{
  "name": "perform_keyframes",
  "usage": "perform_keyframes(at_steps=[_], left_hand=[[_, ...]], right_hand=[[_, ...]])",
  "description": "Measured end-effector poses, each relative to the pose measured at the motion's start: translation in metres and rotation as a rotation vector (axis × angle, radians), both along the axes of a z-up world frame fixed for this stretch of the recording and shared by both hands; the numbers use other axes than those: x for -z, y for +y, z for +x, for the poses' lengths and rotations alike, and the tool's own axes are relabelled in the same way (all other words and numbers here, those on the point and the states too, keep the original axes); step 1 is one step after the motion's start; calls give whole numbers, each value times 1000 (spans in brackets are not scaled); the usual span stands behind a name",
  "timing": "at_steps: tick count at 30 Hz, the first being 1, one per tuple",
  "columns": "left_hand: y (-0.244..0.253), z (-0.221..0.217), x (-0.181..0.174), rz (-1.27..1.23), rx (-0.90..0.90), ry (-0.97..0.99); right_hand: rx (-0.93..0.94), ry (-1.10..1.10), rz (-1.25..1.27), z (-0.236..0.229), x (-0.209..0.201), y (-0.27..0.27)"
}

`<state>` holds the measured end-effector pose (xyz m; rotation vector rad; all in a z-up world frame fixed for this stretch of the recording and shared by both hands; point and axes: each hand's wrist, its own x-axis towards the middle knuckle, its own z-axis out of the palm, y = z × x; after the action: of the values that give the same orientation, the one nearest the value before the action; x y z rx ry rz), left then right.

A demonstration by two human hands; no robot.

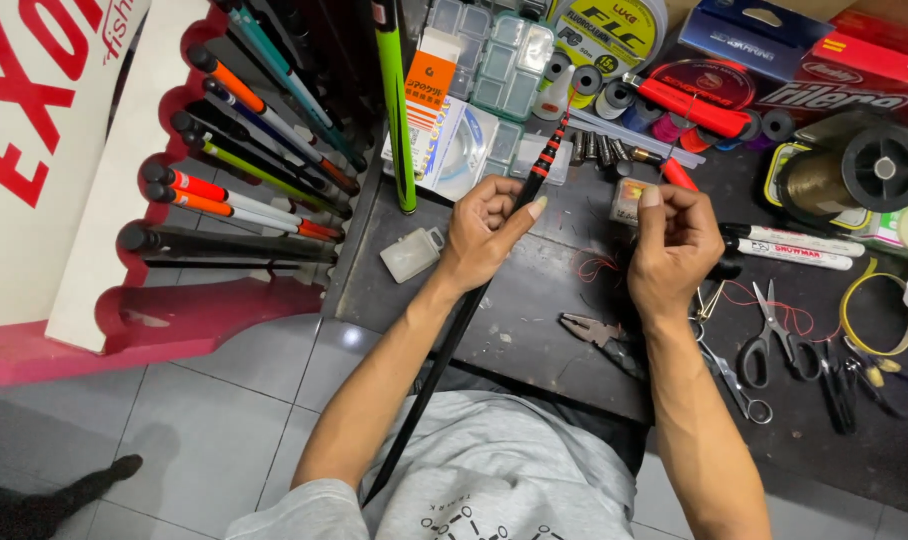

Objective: Wrapping thread around a fishing rod to secure a guide or for decorative purposes.

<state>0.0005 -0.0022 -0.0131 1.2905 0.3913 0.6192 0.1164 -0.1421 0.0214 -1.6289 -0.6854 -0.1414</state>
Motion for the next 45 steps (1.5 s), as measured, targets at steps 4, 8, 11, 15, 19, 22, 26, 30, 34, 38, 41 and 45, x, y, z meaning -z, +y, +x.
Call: perform_keyframes(at_steps=[4,8,11,15,19,22,26,30,34,38,41,45], left_hand=[[-1,1,0,-11,0,-15],[0,-1,2,4,-2,-20],[1,-1,3,7,4,-21],[2,-1,1,25,4,-20],[0,-3,-2,43,0,-19],[1,-1,1,60,2,1],[-7,-7,-21,25,22,15],[-15,-10,-37,-130,31,-15],[-24,-3,-45,-196,97,-30],[-33,3,-79,-180,178,74],[-41,16,-93,-193,163,62],[-53,32,-113,-153,186,-39]], right_hand=[[-42,-65,4,-9,-20,5],[-93,-69,-15,-14,-32,4],[-123,-48,-89,-21,-39,1],[-179,71,-62,-43,-43,0],[-232,262,66,-78,-29,1],[-232,356,82,-88,-3,3],[-243,612,210,-106,3,3],[-226,733,234,-115,1,2],[-177,732,216,-120,7,-5],[-86,761,168,-129,-10,-8],[-76,763,244,-135,-15,-9],[-47,711,278,-136,-16,-10]])
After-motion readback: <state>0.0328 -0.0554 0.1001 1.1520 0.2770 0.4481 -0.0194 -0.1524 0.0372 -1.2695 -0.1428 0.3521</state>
